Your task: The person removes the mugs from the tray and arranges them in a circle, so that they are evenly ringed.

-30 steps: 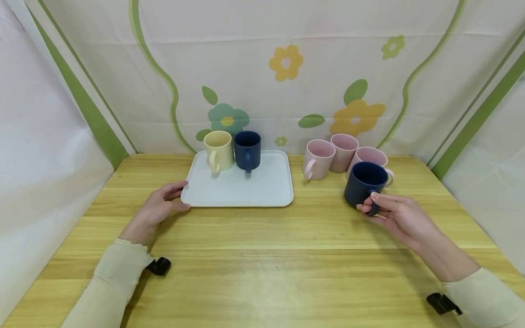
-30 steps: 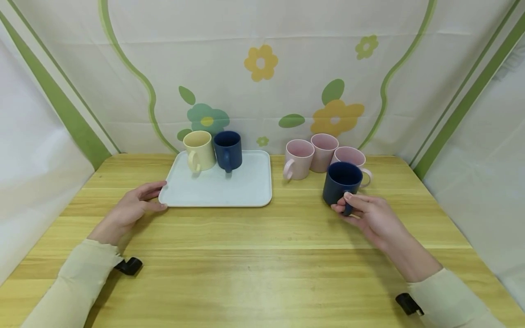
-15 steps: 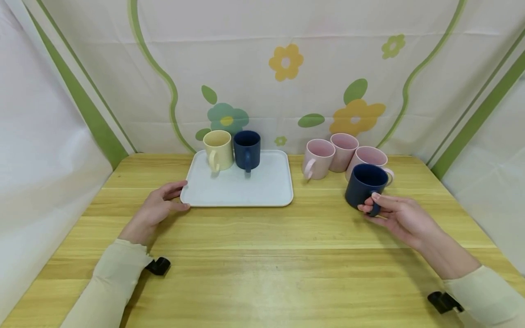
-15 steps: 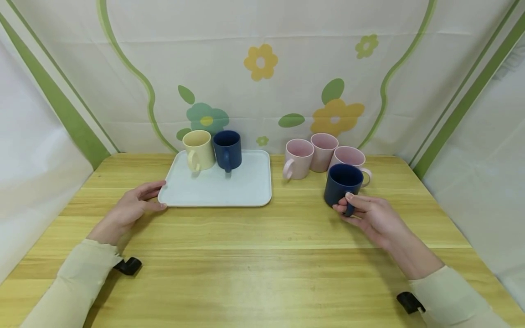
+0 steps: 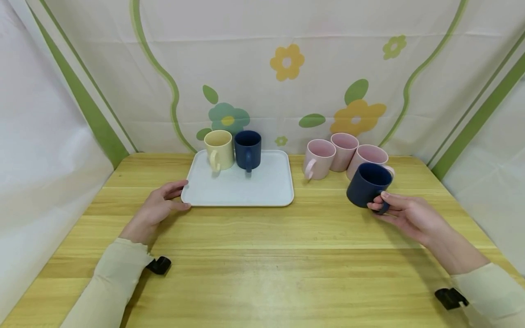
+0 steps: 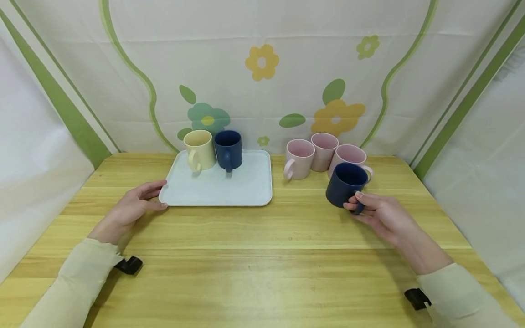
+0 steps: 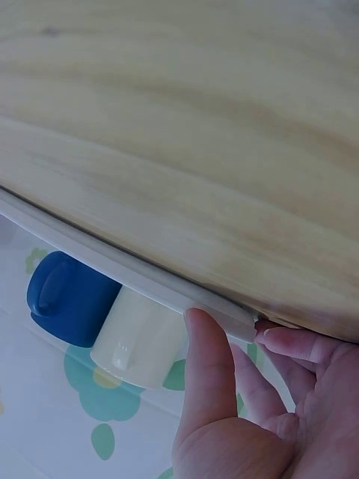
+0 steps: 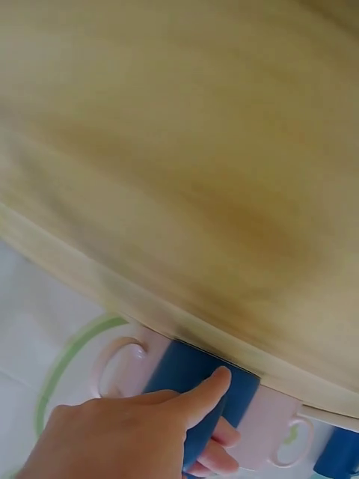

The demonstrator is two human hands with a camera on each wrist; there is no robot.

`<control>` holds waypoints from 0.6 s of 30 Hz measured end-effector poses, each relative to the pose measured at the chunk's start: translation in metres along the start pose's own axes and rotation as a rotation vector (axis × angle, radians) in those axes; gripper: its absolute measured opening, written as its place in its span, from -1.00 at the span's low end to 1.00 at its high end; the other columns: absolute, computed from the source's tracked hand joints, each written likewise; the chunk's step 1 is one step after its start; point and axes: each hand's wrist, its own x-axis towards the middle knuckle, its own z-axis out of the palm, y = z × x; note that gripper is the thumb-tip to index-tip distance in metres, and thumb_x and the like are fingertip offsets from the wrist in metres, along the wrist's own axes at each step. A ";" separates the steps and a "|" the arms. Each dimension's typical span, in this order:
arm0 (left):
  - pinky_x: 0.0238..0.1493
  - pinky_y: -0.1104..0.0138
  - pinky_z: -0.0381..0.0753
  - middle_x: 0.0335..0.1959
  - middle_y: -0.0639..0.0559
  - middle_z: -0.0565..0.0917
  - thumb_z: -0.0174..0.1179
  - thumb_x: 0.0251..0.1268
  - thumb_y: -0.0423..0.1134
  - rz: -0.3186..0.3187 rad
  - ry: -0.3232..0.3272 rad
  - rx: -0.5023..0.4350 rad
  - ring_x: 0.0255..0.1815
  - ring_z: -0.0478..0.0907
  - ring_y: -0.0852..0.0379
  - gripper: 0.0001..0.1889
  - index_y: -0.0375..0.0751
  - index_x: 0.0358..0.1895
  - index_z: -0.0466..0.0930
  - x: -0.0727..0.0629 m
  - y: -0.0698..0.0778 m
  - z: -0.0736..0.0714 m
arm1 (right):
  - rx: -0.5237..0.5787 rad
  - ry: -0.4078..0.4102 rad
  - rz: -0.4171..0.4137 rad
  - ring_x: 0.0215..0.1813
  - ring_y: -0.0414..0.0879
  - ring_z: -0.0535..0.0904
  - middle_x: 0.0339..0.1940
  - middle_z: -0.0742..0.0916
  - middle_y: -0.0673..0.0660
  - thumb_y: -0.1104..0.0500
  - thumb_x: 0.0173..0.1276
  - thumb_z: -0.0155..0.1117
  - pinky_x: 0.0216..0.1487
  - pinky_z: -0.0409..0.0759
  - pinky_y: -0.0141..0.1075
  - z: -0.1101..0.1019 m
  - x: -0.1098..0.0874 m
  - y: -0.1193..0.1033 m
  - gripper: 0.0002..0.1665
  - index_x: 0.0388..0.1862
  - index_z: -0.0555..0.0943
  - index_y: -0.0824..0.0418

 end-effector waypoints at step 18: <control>0.63 -0.15 0.14 0.67 -0.33 0.27 0.37 0.39 -0.37 -0.002 0.001 -0.009 0.67 0.18 -0.27 -0.10 -0.14 0.73 0.11 0.001 0.000 0.000 | -0.084 0.035 0.011 0.13 -0.02 0.83 -0.04 0.86 0.16 0.31 0.76 -0.12 0.20 0.75 -0.21 -0.007 -0.002 -0.004 -0.55 0.00 0.77 0.30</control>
